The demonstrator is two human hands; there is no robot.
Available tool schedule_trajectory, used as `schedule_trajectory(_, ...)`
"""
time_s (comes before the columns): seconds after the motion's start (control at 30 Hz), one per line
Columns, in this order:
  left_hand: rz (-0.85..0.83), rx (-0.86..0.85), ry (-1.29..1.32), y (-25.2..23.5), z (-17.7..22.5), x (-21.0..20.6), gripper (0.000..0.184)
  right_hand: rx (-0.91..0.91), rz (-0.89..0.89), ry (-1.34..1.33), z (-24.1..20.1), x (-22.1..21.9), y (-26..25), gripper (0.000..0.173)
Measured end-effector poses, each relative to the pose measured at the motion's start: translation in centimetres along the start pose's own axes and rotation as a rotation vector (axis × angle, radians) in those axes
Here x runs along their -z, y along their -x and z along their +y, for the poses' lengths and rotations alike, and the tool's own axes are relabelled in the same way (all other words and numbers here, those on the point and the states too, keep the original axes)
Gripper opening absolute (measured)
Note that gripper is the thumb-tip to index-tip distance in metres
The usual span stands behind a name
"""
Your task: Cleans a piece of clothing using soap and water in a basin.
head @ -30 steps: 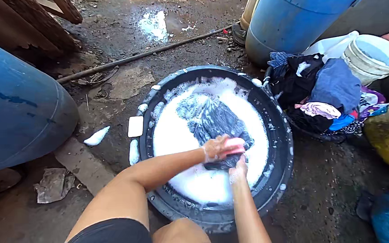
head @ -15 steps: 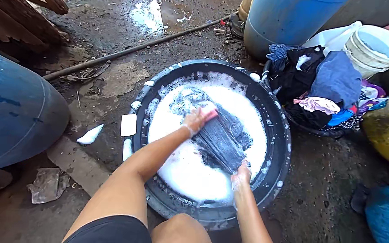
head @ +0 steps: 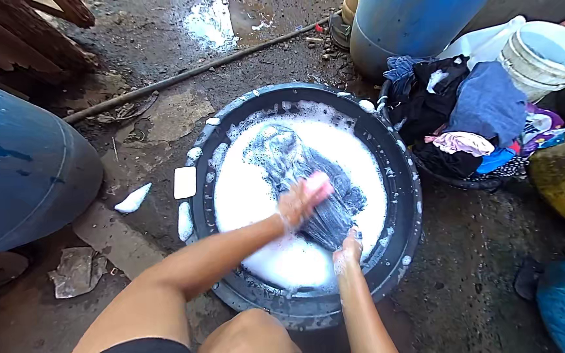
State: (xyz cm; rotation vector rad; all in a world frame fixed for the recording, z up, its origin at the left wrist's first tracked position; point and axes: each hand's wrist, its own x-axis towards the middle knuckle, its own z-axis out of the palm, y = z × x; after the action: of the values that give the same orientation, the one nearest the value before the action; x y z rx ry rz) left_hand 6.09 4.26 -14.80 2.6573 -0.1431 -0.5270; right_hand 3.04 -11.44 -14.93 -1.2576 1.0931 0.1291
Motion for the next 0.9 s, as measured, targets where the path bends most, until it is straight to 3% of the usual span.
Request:
schedule_trajectory(0.07,-0.173,-0.081,0.011,2.3,2.7,-0.4,0.063,0.007,0.02,-0.005,0.0,0.2,0.0,0.05)
schedule_trajectory(0.1,-0.208,-0.056,0.006,2.1,2.0,0.1,0.06,0.004,0.028,-0.002,0.0,0.4,0.1,0.05)
schedule_trajectory(0.23,0.042,0.145,-0.098,-2.9,-5.2,4.0,0.056,0.027,0.014,-0.001,-0.2,0.4,0.4,0.049)
schedule_trajectory(0.37,0.037,0.235,-0.077,-3.4,-5.8,5.0,0.062,0.034,0.016,0.025,-0.3,0.3,0.6,0.05)
schedule_trajectory(0.53,0.156,0.125,0.001,-1.7,-4.5,2.2,0.063,0.119,0.008,0.035,-0.2,0.4,0.5,0.05)
schedule_trajectory(0.63,-0.076,-0.096,-0.013,2.8,0.8,0.0,0.066,0.168,0.003,0.058,-0.2,0.3,0.4,0.049)
schedule_trajectory(0.7,-0.2,-0.155,-0.041,3.5,1.1,0.0,0.06,0.157,0.004,0.087,-0.1,0.6,0.5,0.049)
schedule_trajectory(0.83,-0.007,0.141,-0.112,-1.2,-5.5,4.0,0.056,0.139,-0.022,0.071,0.1,0.6,0.9,0.048)
schedule_trajectory(0.9,0.046,0.24,-0.133,-2.2,-6.2,5.5,0.06,0.129,-0.062,0.051,0.1,0.6,1.0,0.049)
